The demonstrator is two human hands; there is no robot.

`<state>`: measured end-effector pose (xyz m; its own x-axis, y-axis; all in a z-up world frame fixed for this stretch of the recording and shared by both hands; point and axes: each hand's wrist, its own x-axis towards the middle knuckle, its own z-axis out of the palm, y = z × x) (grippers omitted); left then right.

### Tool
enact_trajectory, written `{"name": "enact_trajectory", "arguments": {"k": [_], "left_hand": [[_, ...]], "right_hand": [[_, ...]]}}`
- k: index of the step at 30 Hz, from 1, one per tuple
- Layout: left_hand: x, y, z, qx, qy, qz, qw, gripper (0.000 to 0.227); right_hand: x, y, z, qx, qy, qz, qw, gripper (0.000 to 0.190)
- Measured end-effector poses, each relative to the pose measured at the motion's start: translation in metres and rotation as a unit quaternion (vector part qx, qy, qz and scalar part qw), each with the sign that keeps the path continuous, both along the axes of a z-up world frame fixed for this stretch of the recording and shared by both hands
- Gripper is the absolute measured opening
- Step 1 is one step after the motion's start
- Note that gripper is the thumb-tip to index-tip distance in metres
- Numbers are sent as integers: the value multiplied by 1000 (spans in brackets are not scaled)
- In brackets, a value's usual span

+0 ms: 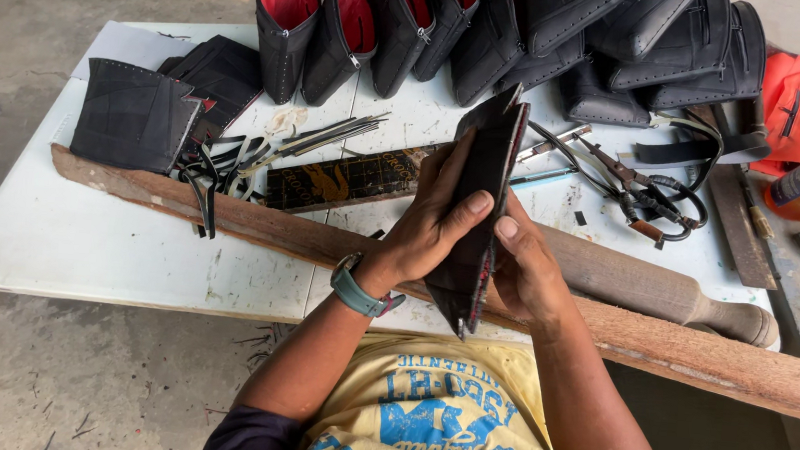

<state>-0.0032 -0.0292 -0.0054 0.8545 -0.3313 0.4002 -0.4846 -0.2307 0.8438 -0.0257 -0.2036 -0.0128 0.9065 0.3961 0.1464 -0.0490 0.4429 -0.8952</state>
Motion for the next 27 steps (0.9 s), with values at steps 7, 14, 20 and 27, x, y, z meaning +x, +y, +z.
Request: {"name": "enact_trajectory", "arguments": {"k": [7,14,20,27], "left_hand": [[-14,7,8,-8,1,-58,998,104],[-20,12,9,34,-6,-88,996,114],[-19,8,-6,56,-60,-19,996,114],[-30,15,-1,-47,-40,-82,995,103]], "right_hand": [[-3,-4,0,30,18,14,999,81],[-4,-11,-9,47,26,14,998,87],[0,-24,-13,-5,8,52,999,91],[-6,-12,3,-256,-185,-63,947,80]]}}
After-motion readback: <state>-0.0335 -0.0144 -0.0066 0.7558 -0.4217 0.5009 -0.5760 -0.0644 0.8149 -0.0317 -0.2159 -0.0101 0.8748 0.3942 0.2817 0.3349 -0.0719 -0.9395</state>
